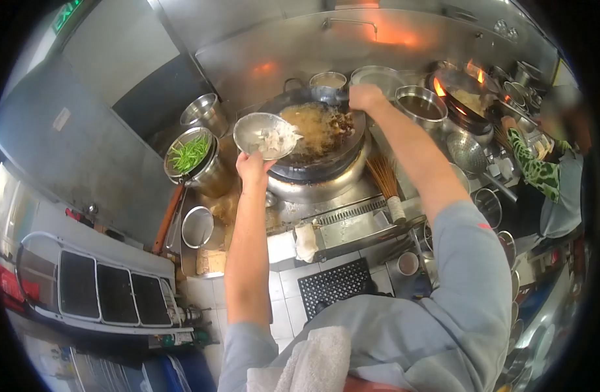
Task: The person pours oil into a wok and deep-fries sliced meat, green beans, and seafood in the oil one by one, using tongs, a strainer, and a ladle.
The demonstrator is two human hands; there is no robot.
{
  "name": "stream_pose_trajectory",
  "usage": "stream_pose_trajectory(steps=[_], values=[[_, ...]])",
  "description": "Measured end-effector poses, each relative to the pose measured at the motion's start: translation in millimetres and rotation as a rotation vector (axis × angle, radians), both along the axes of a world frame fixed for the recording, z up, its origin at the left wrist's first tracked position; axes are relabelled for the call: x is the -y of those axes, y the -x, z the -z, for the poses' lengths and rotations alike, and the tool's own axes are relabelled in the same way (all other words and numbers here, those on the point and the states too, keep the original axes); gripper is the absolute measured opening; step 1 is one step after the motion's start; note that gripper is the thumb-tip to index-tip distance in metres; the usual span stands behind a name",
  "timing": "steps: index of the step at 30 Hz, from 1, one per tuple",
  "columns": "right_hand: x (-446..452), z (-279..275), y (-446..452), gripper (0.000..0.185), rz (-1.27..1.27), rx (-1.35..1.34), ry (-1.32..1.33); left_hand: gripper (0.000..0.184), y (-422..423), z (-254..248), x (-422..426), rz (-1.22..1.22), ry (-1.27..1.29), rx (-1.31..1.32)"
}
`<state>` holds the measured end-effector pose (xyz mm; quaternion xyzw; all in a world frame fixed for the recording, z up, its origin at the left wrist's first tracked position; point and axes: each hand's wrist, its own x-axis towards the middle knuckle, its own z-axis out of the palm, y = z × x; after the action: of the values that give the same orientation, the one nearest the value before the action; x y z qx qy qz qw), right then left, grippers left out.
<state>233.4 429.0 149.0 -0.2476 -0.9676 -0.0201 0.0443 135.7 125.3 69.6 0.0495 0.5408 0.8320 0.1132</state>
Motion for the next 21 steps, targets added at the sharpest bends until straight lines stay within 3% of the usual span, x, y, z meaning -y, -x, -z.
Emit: stream_pose_trajectory(steps=[3, 4, 6, 9, 12, 14, 17, 21], values=[[24, -50, -23, 0.028, -0.123, -0.080, 0.094, 0.022, -8, 13, -21, -0.097, 0.138, -0.162], [37, -47, -23, 0.028, -0.236, -0.046, 0.054, 0.010, 0, 24, -29, -0.182, 0.205, -0.199], [53, -42, -29, 0.027, -0.435, 0.019, -0.024, 0.009, 0, 32, -40, -0.315, 0.431, -0.428], [62, -13, -20, 0.026, -0.539, 0.117, -0.145, 0.014, -20, 26, -53, -0.565, 0.845, -0.944], [36, -27, -33, 0.025, -0.462, 0.107, -0.103, 0.020, -11, 49, -64, -0.621, 0.827, -0.835], [24, -26, -44, 0.025, -0.389, 0.122, -0.074, 0.021, 9, 64, -60, -0.505, 0.735, -0.614], [3, -12, -35, 0.026, -0.356, 0.115, -0.086, 0.020, 37, 76, -66, -0.514, 0.619, -0.384], [22, -18, -43, 0.027, -0.284, 0.037, -0.045, 0.018, 6, 31, -54, -0.360, 0.215, -0.034]])
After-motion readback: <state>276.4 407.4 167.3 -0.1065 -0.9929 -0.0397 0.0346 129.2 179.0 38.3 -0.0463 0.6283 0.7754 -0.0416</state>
